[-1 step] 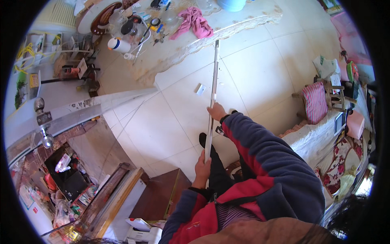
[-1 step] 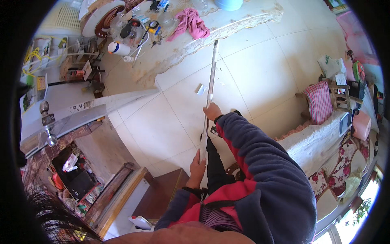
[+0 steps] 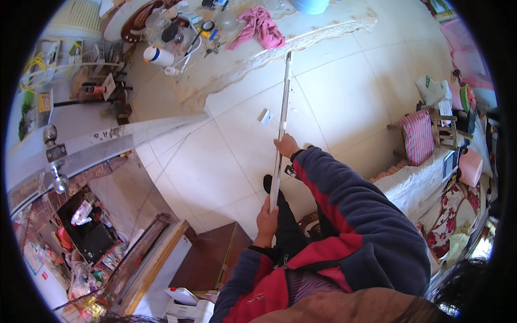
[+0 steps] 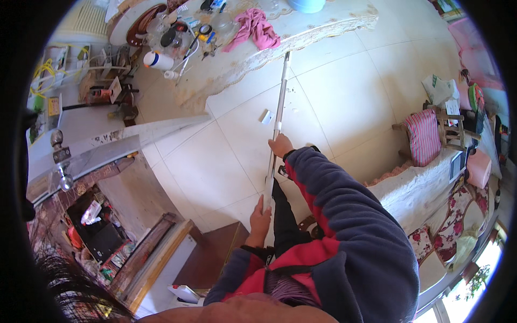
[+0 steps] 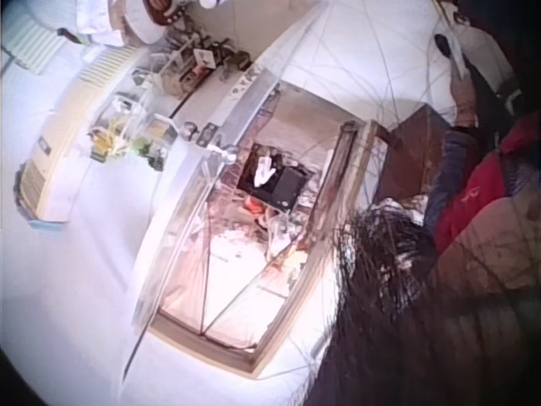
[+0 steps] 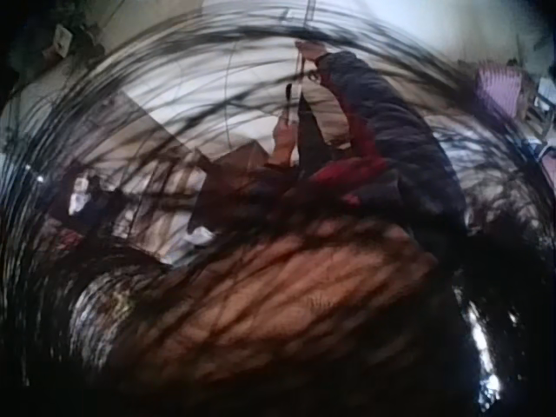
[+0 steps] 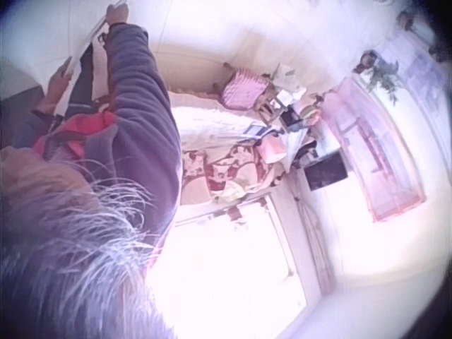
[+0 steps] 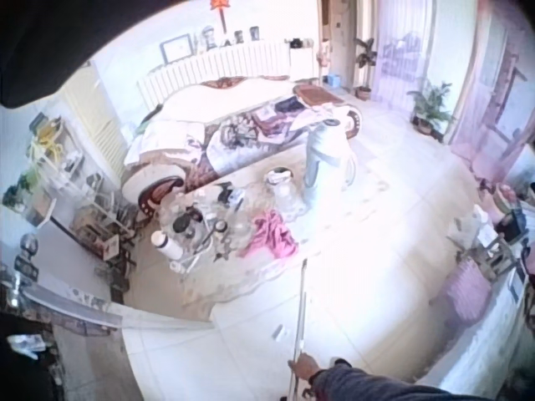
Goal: The person assembles a mop, then mops the tiled floor of a living room. They exit to a courtyard, dip the mop head into a bucket of water, wring it, and return to continue mopping the same area.
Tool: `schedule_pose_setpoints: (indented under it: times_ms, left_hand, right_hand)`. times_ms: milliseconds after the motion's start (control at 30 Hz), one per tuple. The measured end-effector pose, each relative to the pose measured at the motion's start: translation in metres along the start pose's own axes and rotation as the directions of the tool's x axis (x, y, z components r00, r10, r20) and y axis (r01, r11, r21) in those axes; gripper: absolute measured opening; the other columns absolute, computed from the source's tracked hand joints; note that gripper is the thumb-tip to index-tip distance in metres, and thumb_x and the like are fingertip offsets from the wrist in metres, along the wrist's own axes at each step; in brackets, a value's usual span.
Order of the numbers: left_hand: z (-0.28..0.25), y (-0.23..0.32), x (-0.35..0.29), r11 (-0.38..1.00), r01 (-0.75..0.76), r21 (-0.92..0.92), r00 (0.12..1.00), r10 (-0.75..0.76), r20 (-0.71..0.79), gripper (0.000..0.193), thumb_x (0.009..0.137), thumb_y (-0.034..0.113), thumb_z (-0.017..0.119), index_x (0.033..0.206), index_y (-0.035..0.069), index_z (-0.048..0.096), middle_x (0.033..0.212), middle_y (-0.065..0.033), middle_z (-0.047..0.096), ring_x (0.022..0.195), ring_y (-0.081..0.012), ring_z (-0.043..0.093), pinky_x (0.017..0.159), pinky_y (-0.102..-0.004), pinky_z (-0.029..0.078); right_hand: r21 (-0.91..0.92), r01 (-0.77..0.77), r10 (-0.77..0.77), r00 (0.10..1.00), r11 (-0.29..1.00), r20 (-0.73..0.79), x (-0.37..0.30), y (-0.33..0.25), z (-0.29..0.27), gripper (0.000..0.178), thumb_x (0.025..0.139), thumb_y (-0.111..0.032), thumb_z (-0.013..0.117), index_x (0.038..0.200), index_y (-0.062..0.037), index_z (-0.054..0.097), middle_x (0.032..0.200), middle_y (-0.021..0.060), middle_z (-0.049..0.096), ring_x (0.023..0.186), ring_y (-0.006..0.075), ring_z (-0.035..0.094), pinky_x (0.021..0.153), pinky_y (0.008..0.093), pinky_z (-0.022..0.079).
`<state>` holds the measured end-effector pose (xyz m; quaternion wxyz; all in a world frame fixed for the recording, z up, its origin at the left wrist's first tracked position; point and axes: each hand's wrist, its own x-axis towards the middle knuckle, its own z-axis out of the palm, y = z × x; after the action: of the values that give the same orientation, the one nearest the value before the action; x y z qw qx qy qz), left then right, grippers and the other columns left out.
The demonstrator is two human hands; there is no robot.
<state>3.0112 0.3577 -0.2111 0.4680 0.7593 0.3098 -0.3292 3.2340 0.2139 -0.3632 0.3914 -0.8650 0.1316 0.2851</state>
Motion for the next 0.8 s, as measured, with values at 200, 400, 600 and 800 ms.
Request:
schedule_pose_setpoints:
  times_ms: [200, 400, 600, 800]
  left_hand:
    - [-0.021, -0.047, -0.029, 0.979, 0.051, -0.2, 0.997, -0.06, -0.04, 0.054, 0.089, 0.014, 0.055, 0.141, 0.012, 0.04, 0.075, -0.0012, 0.053, 0.057, -0.0076, 0.049, 0.05, -0.0234, 0.043]
    - [-0.002, -0.056, -0.095, 0.75, 0.25, -0.612, 0.963, -0.258, 0.078, 0.052, 0.092, 0.013, 0.055, 0.141, 0.013, 0.04, 0.073, 0.0008, 0.052, 0.052, -0.0052, 0.044, 0.045, -0.0205, 0.038]
    - [-0.01, -0.041, -0.077, 0.757, 0.24, -0.607, 0.966, -0.251, 0.069, 0.054, 0.093, 0.014, 0.054, 0.143, 0.013, 0.036, 0.069, 0.0019, 0.049, 0.051, -0.0054, 0.043, 0.044, -0.0201, 0.037]
    - [-0.032, -0.055, -0.117, 0.694, 0.321, -0.644, 0.945, -0.284, 0.164, 0.051, 0.094, 0.014, 0.052, 0.142, 0.014, 0.037, 0.068, 0.0008, 0.048, 0.05, -0.0066, 0.043, 0.044, -0.0215, 0.037]
  right_hand:
    - [-0.059, 0.006, 0.0, 0.996, 0.998, 0.088, -0.039, -0.011, 0.062, 0.05, 0.083, -0.037, 0.059, 0.089, 0.0119, 0.052, 0.087, 0.0319, 0.06, 0.086, 0.0446, 0.059, 0.077, 0.0487, 0.047]
    - [-0.109, -0.015, 0.041, 0.97, 0.994, 0.238, -0.096, -0.022, 0.076, 0.047, 0.083, -0.034, 0.057, 0.091, 0.0115, 0.051, 0.084, 0.0307, 0.06, 0.084, 0.0451, 0.06, 0.076, 0.049, 0.048]
    - [-0.123, 0.132, -0.109, 0.978, 0.984, 0.177, -0.064, -0.033, 0.073, 0.051, 0.082, -0.036, 0.06, 0.089, 0.0147, 0.054, 0.083, 0.0306, 0.061, 0.082, 0.0445, 0.061, 0.073, 0.0481, 0.049]
    - [-0.091, 0.012, 0.003, 0.985, 0.996, 0.171, -0.091, -0.04, 0.092, 0.051, 0.083, -0.04, 0.06, 0.083, 0.0101, 0.058, 0.077, 0.0272, 0.063, 0.078, 0.042, 0.063, 0.071, 0.0476, 0.049]
